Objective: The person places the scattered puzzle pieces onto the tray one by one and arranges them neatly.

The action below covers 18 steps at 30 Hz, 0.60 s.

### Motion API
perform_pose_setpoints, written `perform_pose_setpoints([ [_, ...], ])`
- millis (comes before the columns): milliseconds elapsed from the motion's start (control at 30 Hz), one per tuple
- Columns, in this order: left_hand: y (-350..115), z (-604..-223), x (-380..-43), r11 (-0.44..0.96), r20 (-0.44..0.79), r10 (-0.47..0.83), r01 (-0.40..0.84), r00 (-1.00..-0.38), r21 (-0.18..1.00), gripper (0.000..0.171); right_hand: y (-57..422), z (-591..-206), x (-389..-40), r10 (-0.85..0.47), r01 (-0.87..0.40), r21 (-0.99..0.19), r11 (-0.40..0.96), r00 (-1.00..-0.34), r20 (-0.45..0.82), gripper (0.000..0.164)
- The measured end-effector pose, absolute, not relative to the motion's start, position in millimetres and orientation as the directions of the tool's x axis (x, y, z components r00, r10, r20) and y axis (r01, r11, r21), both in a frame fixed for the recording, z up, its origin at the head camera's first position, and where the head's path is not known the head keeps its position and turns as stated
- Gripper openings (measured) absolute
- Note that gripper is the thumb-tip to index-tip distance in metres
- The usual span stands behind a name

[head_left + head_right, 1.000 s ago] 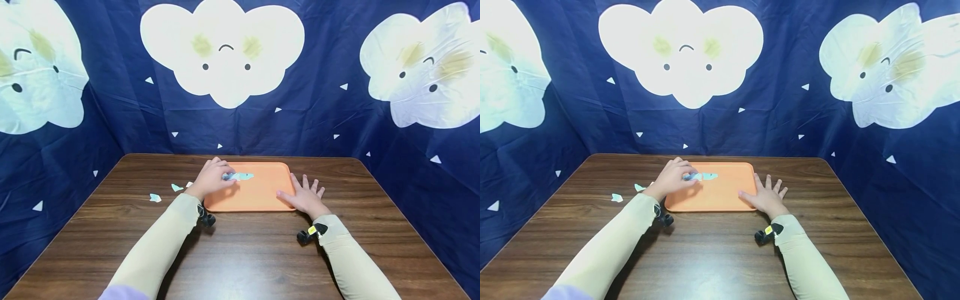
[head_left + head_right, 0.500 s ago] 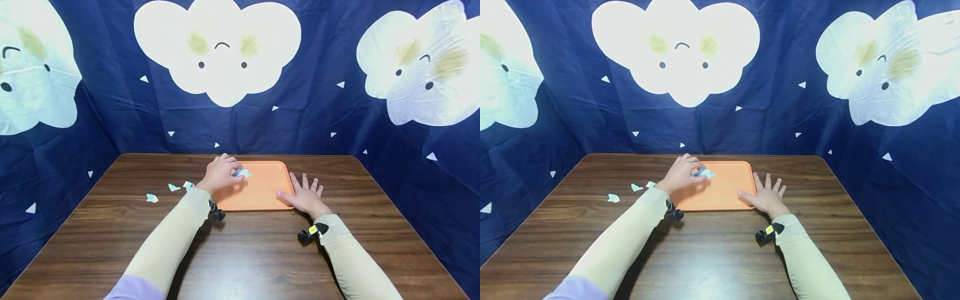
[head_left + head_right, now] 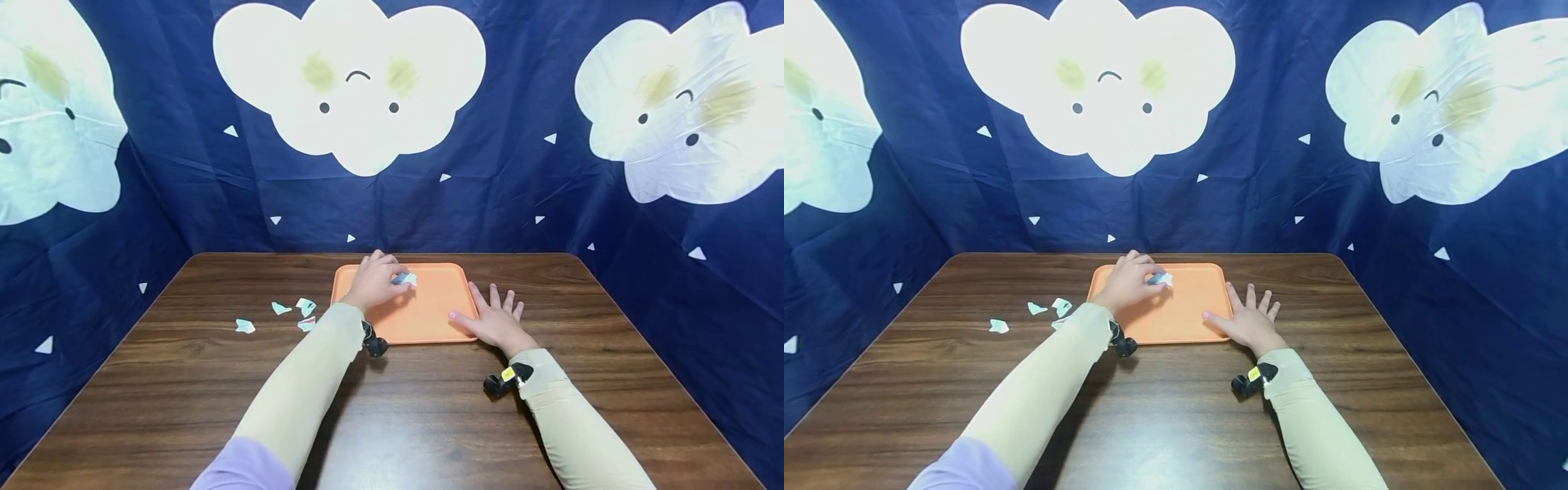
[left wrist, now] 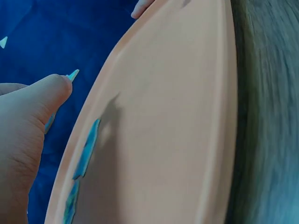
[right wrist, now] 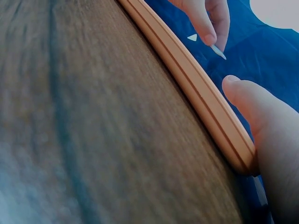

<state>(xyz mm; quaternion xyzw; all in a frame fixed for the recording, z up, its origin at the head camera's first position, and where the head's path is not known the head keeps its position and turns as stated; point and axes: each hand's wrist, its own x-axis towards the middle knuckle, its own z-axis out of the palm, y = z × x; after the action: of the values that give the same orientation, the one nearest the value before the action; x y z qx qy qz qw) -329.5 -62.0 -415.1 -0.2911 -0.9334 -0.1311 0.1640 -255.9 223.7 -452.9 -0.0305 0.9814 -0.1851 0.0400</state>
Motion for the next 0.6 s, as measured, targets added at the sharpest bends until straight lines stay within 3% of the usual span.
perform_pose_setpoints([
  [200,-48,-421,-331,0.827,0.340,0.457,0.533,-0.822,0.179,0.036,222,-451,-256,-0.071,-0.041,-0.360,0.932,-0.995,-0.070,0.106],
  [600,-22,-438,-334,0.852,0.330,0.440,0.504,-0.835,0.141,0.034,223,-451,-254,-0.077,-0.046,-0.365,0.930,-0.995,-0.068,0.108],
])
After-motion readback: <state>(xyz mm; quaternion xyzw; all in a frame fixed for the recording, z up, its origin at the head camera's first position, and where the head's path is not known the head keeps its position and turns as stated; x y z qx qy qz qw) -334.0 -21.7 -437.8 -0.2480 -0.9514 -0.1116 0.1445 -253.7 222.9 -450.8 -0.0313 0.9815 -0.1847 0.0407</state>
